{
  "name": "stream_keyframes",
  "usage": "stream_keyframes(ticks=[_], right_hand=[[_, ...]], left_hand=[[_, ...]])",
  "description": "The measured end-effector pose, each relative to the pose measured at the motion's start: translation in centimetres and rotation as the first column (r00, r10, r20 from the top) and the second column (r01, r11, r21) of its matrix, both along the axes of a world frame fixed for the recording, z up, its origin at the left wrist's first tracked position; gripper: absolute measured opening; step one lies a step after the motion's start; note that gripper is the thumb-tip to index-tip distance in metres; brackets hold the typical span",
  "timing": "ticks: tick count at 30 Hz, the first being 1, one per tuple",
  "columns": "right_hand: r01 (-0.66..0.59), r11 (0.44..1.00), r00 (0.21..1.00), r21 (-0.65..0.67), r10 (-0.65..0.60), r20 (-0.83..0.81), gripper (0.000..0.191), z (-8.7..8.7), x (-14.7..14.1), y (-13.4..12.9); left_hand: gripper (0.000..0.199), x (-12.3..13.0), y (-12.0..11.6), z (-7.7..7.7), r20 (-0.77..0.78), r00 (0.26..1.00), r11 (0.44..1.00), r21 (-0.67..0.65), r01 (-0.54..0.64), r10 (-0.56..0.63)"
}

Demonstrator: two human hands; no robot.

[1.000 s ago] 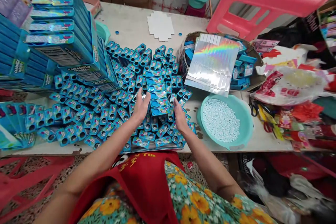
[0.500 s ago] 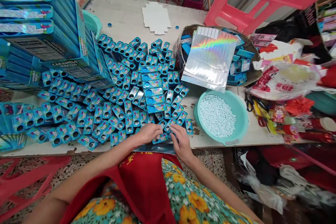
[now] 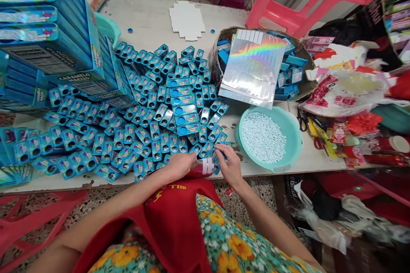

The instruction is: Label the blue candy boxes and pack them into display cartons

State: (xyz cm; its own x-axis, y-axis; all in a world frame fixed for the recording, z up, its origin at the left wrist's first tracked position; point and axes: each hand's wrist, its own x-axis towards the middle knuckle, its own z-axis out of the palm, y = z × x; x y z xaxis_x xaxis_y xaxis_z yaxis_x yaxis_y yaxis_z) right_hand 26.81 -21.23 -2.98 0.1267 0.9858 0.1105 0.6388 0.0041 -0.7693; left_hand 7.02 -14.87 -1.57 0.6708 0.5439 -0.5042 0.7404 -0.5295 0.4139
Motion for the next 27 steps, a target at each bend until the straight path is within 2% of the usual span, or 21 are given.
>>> stream_keyframes(ticks=[3,7,10,15,23,27], right_hand=[[-0.093,0.994,0.98,0.056,0.081,0.181,0.027,0.2,-0.7,-0.4],[-0.199,0.979,0.874,0.043,0.158,0.46,0.039,-0.9,-2.6,-1.2],[-0.248,0.968,0.815,0.038,0.187,0.549,0.044,-1.8,-3.4,-1.6],[-0.334,0.94,0.8,0.061,0.249,0.546,0.043,-2.0,-2.9,-1.8],[-0.417,0.903,0.823,0.105,0.325,0.466,0.012,-1.5,-1.5,-0.8],[-0.466,0.882,0.809,0.072,0.392,0.438,0.008,-1.8,-1.0,0.1]], left_hand=[[0.035,0.0,0.5,-0.3,0.014,0.998,0.997,0.052,-0.064,0.063],[0.037,0.2,0.8,-0.5,0.035,0.996,0.993,0.079,-0.085,0.083],[0.037,0.3,0.8,-0.7,0.041,0.994,0.991,0.083,-0.102,0.099],[0.034,0.4,1.0,-1.0,0.04,0.99,0.989,0.054,-0.135,0.133],[0.033,0.6,1.5,-1.8,0.037,0.99,0.99,0.013,-0.139,0.139],[0.036,0.6,1.6,-2.1,0.047,0.989,0.99,-0.01,-0.142,0.142]])
